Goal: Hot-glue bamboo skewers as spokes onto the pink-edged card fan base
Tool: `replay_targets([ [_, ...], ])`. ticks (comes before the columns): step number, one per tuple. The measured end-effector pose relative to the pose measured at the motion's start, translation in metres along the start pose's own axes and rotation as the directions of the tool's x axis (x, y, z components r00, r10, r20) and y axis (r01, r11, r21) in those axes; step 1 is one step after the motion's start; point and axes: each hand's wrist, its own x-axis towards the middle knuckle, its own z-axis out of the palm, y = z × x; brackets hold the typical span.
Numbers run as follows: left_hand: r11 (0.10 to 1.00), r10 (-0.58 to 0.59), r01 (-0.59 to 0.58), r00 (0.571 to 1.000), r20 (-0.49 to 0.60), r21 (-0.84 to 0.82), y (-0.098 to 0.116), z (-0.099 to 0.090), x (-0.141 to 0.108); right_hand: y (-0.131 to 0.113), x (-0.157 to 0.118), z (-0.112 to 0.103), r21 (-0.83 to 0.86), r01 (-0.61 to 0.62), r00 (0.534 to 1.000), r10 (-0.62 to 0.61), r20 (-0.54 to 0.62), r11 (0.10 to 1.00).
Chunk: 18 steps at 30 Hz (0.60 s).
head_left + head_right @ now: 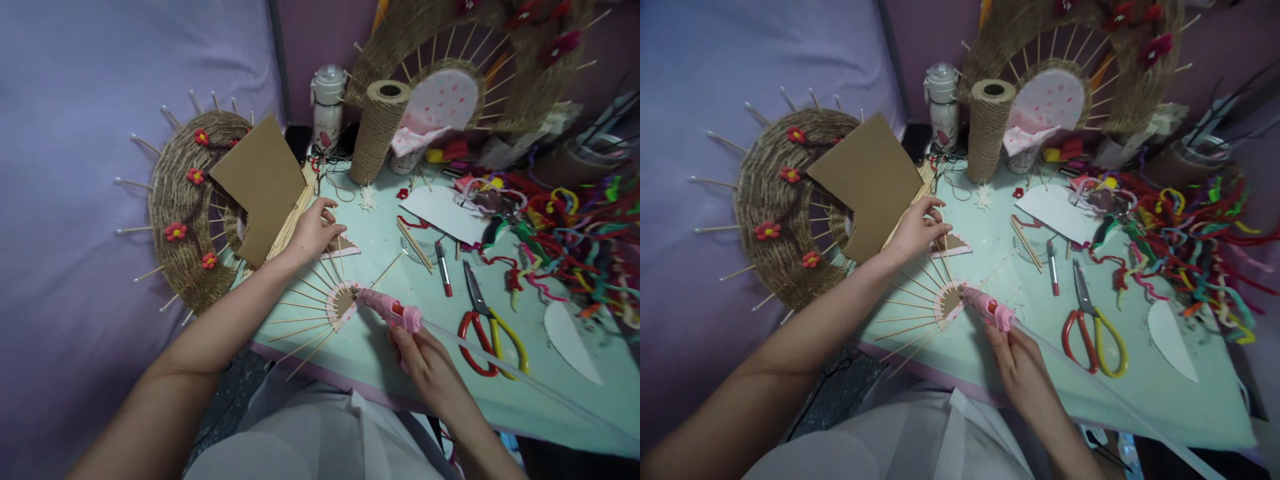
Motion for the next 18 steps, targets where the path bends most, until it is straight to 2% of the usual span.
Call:
replay_targets([
  [7,1.000,-0.021,0.020,0.997,0.078,0.009,-0.018,0.017,-0.005,0.003,-0.007,-0.004,0.066,-0.126,0.992,0.126,0.005,0.990],
  [10,1.000,-0.011,0.009,0.994,0.112,0.020,-0.024,0.022,-0.007,0.008,-0.008,-0.004,0.080,-0.136,0.990,0.137,-0.010,0.987],
  [18,0.951,-0.014,-0.016,0.995,0.094,0.309,-0.021,0.023,-0.006,0.013,-0.011,-0.004,0.085,-0.148,0.988,0.151,-0.031,0.985],
])
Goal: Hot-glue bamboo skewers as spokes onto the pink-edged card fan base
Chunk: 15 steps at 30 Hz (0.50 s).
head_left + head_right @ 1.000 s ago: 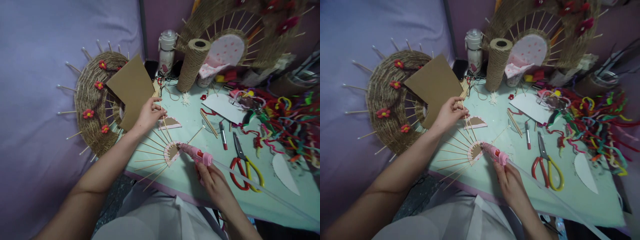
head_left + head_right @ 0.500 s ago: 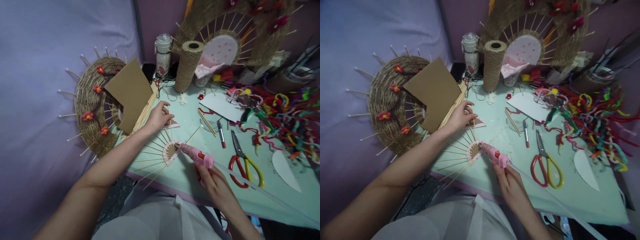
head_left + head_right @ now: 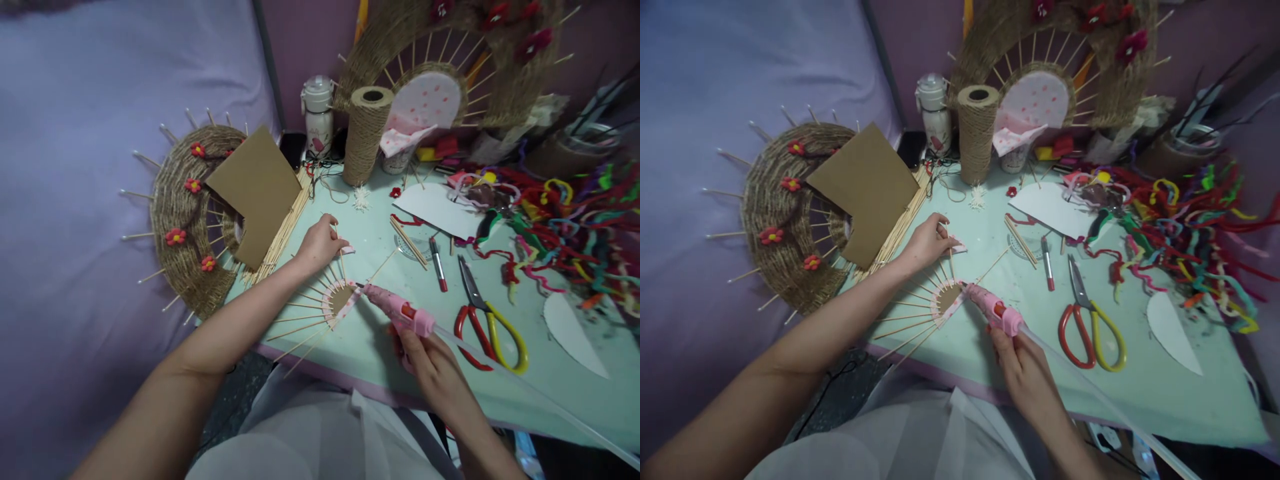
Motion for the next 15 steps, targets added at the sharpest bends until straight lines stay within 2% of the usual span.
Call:
replay_targets([
  [5,0.947,0.009,-0.013,1.000,0.015,0.322,0.006,-0.003,-0.002,0.002,0.000,-0.003,-0.016,-0.014,1.000,0.014,0.010,1.000],
  [9,0.805,0.013,-0.012,1.000,0.002,0.593,0.019,-0.006,-0.005,0.001,0.001,-0.004,-0.008,-0.024,0.999,0.024,0.036,1.000],
  [11,0.751,-0.026,0.019,1.000,0.001,0.660,0.025,-0.007,-0.007,0.000,0.001,-0.004,0.001,-0.037,0.999,0.037,0.033,0.999],
  [15,0.710,-0.087,0.043,0.996,0.027,0.703,0.030,-0.008,-0.007,0.000,0.002,-0.004,0.012,-0.051,0.998,0.050,0.032,0.999],
])
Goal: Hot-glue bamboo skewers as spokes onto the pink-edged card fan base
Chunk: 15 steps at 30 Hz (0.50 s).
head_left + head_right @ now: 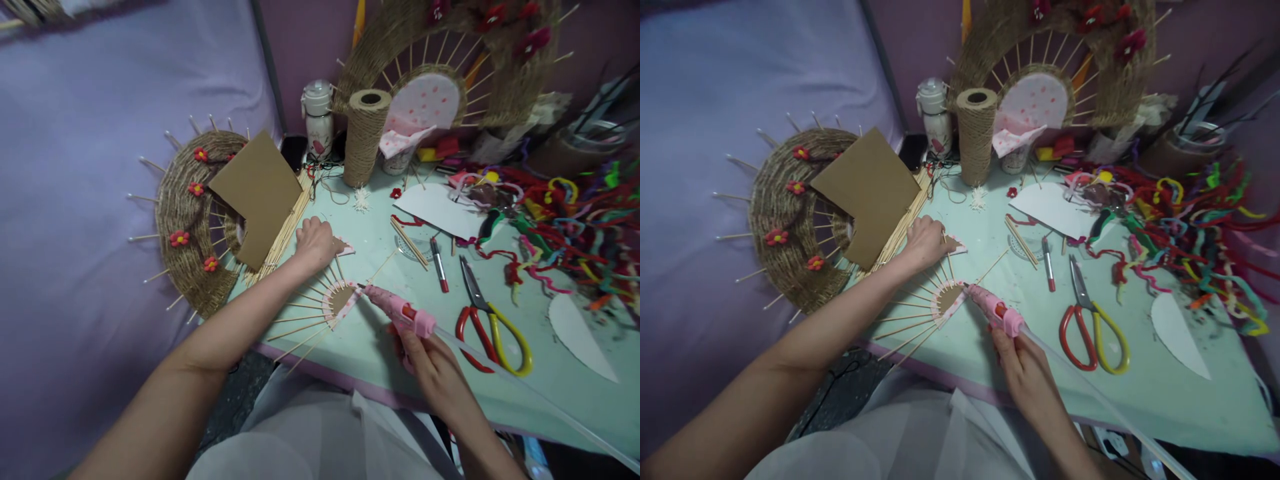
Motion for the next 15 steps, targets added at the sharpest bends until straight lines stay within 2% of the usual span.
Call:
replay_targets([
  [7,0.999,-0.011,0.009,0.999,0.044,0.042,0.0003,-0.0003,0.0006,0.0047,0.0013,0.0024,0.009,0.025,1.000,-0.025,-0.006,1.000],
  [15,0.998,-0.008,0.005,0.999,0.044,0.067,-0.0001,0.0004,0.0026,0.0067,0.0012,0.0032,0.024,0.026,1.000,-0.025,-0.002,0.999],
])
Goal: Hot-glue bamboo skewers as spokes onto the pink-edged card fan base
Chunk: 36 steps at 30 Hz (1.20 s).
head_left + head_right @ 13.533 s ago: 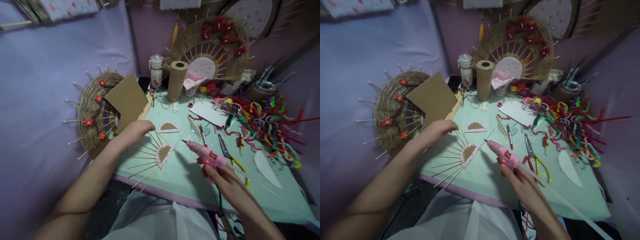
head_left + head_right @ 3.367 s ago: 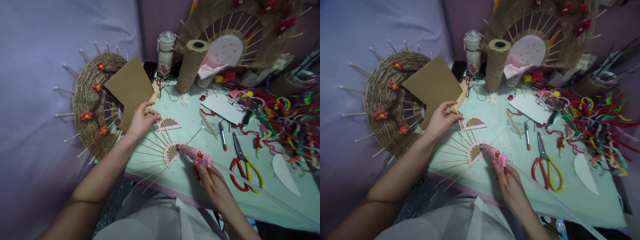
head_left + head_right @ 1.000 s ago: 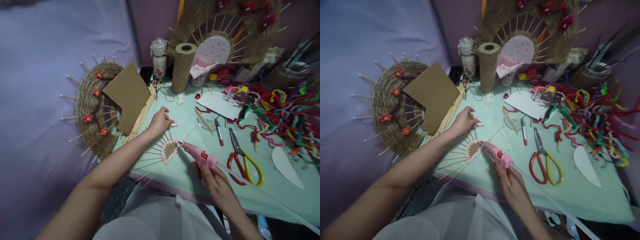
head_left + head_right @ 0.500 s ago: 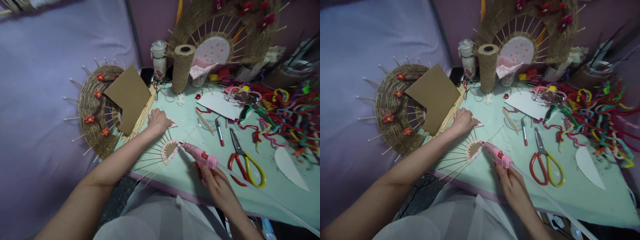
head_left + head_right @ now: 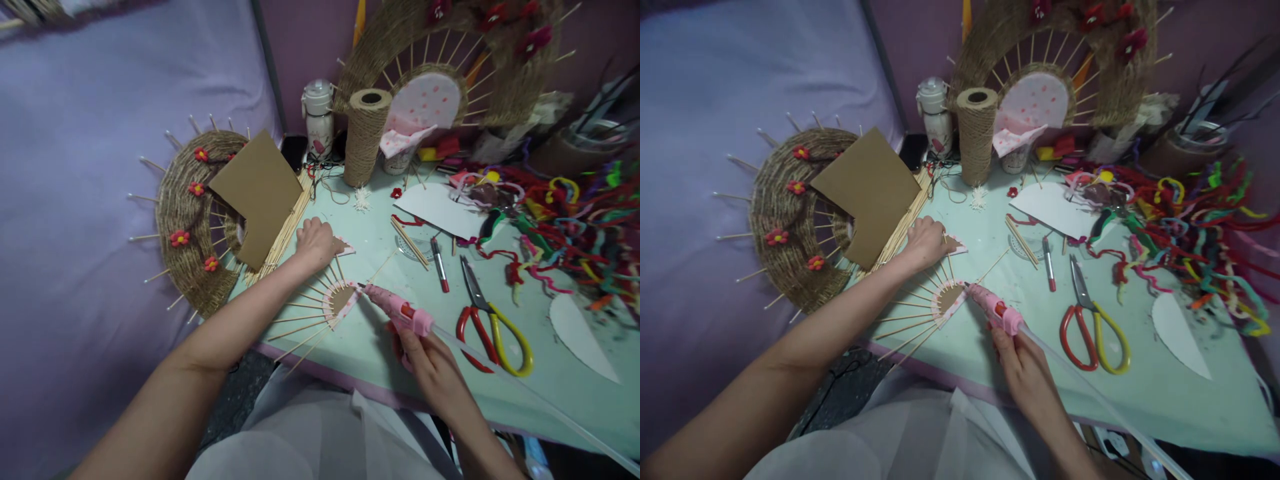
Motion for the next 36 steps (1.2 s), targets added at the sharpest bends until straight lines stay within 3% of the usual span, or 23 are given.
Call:
replay_targets([
  [14,1.000,0.005,-0.005,1.000,-0.002,0.028,0.000,-0.001,-0.001,0.007,0.001,0.003,0.087,-0.017,1.000,0.017,-0.005,0.996],
  [24,0.982,0.108,-0.127,0.985,-0.137,-0.139,-0.014,0.005,-0.002,0.020,0.004,-0.002,0.194,0.035,0.999,-0.032,-0.015,0.980],
  [27,0.909,0.335,-0.368,0.925,-0.182,-0.195,-0.026,0.006,-0.001,0.029,0.006,-0.001,0.236,0.017,1.000,-0.017,-0.005,0.972],
  [30,0.764,0.598,-0.606,0.794,-0.111,-0.221,-0.038,0.006,0.000,0.037,0.006,0.001,0.273,-0.005,1.000,0.001,0.016,0.962],
  [32,0.710,0.671,-0.663,0.739,-0.056,-0.236,-0.042,0.007,0.000,0.038,0.006,0.001,0.271,-0.040,0.999,0.036,0.020,0.962],
  [36,0.695,0.700,-0.674,0.714,0.023,-0.252,-0.040,0.008,-0.001,0.030,0.009,0.004,0.305,-0.004,1.000,0.002,0.007,0.952],
])
